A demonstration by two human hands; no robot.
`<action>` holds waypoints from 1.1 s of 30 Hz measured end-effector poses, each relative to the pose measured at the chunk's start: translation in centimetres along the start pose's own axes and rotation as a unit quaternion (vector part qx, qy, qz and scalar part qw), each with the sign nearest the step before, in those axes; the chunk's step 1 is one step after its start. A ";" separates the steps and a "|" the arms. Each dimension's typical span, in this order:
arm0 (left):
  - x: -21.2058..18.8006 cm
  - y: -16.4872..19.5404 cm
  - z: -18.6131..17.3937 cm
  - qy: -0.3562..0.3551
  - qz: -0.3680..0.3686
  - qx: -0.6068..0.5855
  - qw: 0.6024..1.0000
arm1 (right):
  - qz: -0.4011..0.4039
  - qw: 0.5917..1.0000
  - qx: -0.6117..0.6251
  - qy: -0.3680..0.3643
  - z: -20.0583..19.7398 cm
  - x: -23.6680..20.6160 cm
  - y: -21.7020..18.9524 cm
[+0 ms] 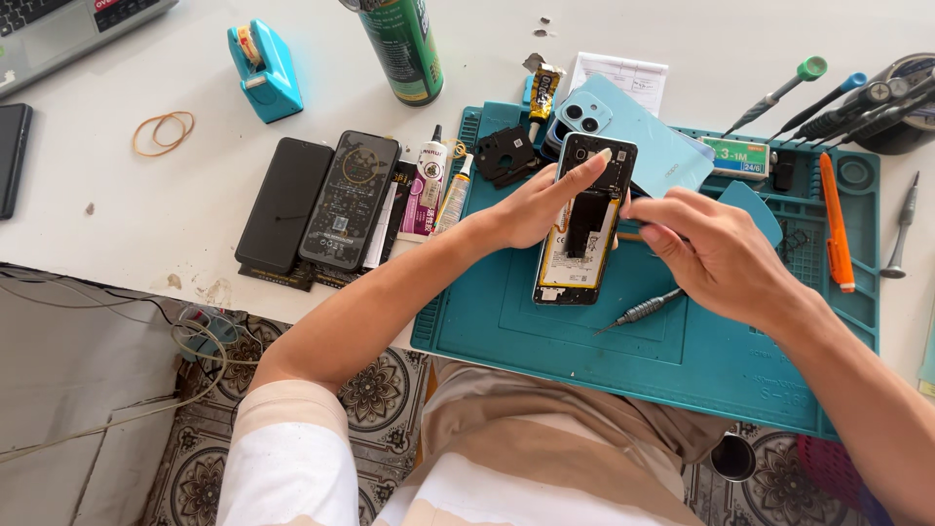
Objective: The person removes screws from a smartphone, places it into a blue case, then removes the case and continues to work on the phone's internal components using a screwdriver and a prying tool. The person handles multiple phones and tools on a workbench.
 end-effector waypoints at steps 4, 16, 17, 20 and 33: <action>0.3 0.4 0.0 0.000 0.031 0.039 0.999 | 0.034 0.999 0.016 0.002 -0.4 0.0 0.3; 0.4 -0.1 -0.8 -0.017 0.048 0.015 0.999 | 0.028 0.997 0.028 -0.064 0.5 0.5 -0.3; 0.3 -0.1 -0.7 -0.015 0.047 0.013 0.999 | 0.031 0.996 0.034 -0.077 0.5 0.6 -0.3; 0.5 0.0 -0.9 -0.013 0.049 0.012 0.999 | 0.041 0.993 0.041 -0.107 0.8 0.8 0.1; 0.0 -0.6 -0.5 -0.029 0.038 -0.029 0.998 | 0.044 0.988 -0.069 -0.131 2.6 0.0 -0.6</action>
Point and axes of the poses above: each hand's wrist, its own x-axis towards the middle knuckle, its own z-axis out of the palm, y = z × x, the point moved 1 cm from there along x, towards the middle knuckle, and after that the axes turned 4 degrees about -z, right-handed, at the moved point
